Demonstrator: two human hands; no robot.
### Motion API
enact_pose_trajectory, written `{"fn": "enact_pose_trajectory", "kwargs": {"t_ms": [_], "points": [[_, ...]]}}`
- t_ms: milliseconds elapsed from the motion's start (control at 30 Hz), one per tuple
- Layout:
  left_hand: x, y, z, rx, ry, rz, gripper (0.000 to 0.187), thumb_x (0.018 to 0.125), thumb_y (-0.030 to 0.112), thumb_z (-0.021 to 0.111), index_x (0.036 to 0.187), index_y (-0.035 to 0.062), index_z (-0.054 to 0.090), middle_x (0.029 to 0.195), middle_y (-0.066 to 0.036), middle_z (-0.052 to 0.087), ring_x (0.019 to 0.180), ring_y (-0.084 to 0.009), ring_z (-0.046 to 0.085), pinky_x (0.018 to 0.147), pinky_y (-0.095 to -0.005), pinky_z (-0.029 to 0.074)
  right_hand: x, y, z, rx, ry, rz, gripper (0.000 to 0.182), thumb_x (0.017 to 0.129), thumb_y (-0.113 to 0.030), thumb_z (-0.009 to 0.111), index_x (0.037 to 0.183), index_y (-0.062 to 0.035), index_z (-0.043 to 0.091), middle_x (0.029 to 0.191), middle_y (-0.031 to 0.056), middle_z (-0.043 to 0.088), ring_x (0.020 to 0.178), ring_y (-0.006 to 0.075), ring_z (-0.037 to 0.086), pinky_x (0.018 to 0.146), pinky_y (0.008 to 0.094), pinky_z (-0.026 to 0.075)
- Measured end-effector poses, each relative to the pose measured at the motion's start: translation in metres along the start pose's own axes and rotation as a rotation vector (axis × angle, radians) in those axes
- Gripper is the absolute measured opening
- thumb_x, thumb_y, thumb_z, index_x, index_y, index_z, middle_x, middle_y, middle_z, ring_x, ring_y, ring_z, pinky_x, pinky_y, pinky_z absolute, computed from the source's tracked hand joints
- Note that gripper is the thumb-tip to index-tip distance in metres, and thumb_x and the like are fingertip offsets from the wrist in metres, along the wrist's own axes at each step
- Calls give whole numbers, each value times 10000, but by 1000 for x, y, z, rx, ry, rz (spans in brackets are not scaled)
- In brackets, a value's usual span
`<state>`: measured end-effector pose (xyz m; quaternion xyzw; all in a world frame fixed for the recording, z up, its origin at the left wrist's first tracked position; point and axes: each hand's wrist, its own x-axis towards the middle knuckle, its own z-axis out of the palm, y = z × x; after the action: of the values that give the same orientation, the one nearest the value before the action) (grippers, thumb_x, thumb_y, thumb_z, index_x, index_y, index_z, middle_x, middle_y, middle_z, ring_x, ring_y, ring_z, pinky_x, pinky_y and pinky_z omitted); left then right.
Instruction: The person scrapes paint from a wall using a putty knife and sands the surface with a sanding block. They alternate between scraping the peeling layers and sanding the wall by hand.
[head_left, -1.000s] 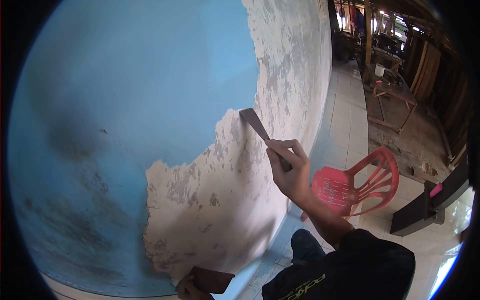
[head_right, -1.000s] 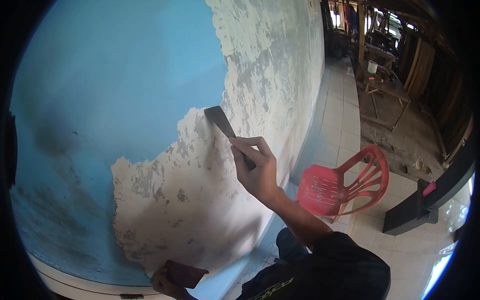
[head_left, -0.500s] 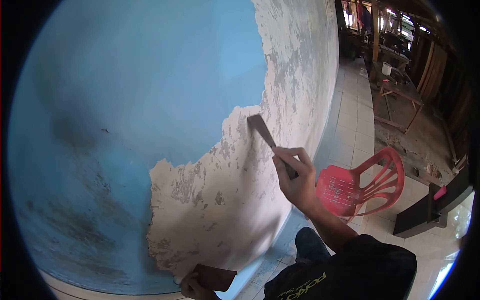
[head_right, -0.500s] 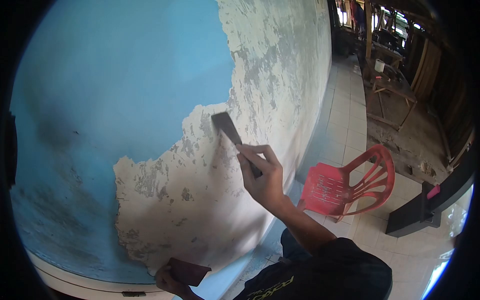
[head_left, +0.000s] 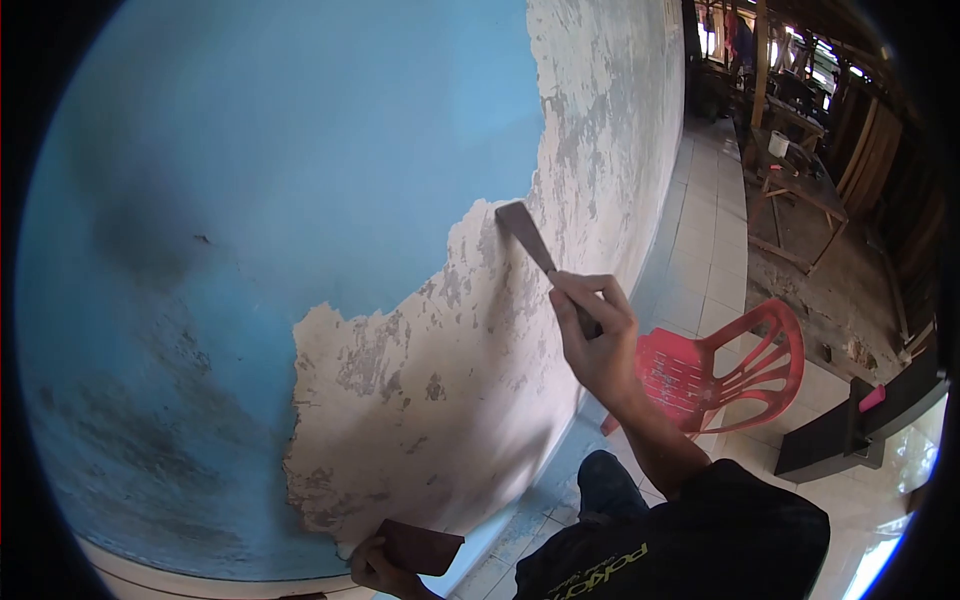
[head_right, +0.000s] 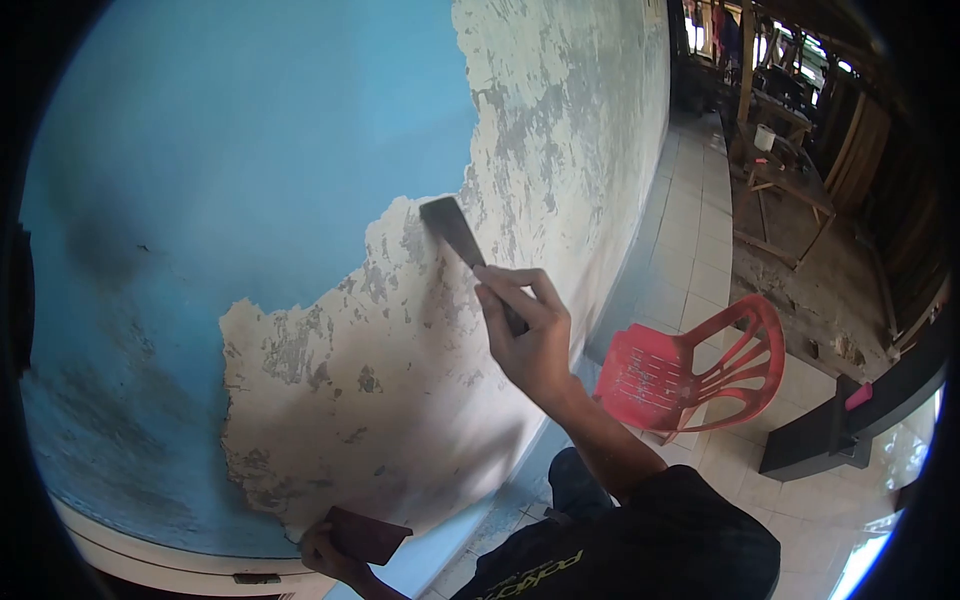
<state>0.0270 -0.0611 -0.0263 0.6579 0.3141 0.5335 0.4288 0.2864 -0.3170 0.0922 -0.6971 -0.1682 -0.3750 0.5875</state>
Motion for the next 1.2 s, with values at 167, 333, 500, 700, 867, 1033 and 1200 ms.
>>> {"fn": "enact_pose_trajectory", "kwargs": {"t_ms": [167, 333, 500, 700, 867, 1033, 1200], "points": [[1, -3, -1, 17, -7, 29, 229, 807, 183, 558, 707, 11, 671, 785, -57, 625, 793, -203, 593, 757, -354, 460, 6, -2, -2, -19, 7, -84, 212, 903, 29, 693, 1104, -23, 740, 998, 90, 667, 716, 86, 658, 536, 222, 484], [0, 3, 5, -36, 31, -7, 252, 796, 209, 559, 700, 1, 664, 776, -60, 620, 798, -211, 592, 754, -364, 458, -1, -2, -3, 38, 2, 6, 201, 906, 19, 691, 1093, -33, 744, 986, 91, 672, 772, 109, 684, 584, 231, 520], [1, -6, -3, 32, -9, 22, 247, 796, 205, 557, 690, 5, 653, 770, -59, 616, 786, -204, 587, 743, -363, 452, 10, 5, -1, -46, 22, -67, 200, 906, 17, 687, 1086, -41, 748, 976, 99, 678, 787, 144, 699, 624, 251, 541], [3, -1, 2, 8, -10, 37, 237, 804, 193, 551, 693, 11, 653, 778, -55, 614, 779, -198, 585, 742, -360, 452, -2, 6, -3, 7, 15, -85, 202, 918, 21, 672, 1102, -28, 741, 971, 86, 666, 694, 87, 636, 546, 224, 471], [-1, 1, 4, -19, 10, 7, 235, 821, 184, 546, 690, 18, 649, 772, -48, 603, 780, -185, 578, 740, -347, 450, 38, 12, 15, 22, 131, -50, 197, 928, 17, 665, 1111, -9, 734, 963, 75, 647, 557, 32, 481, 491, 210, 373], [0, -3, 1, -151, -54, 13, 275, 796, 206, 622, 670, -20, 714, 784, -139, 725, 723, -273, 627, 699, -442, 524, 3, 10, 6, -12, 73, -16, 175, 925, 13, 670, 1083, -10, 741, 943, 60, 657, 553, 17, 488, 478, 207, 371], [-1, -6, 3, -32, 23, 13, 226, 822, 177, 552, 686, 20, 643, 762, -47, 599, 784, -177, 572, 736, -343, 450, 3, 9, 5, 30, 65, 26, 182, 925, 10, 676, 1092, -17, 743, 954, 60, 660, 590, 12, 526, 479, 200, 379]]}}
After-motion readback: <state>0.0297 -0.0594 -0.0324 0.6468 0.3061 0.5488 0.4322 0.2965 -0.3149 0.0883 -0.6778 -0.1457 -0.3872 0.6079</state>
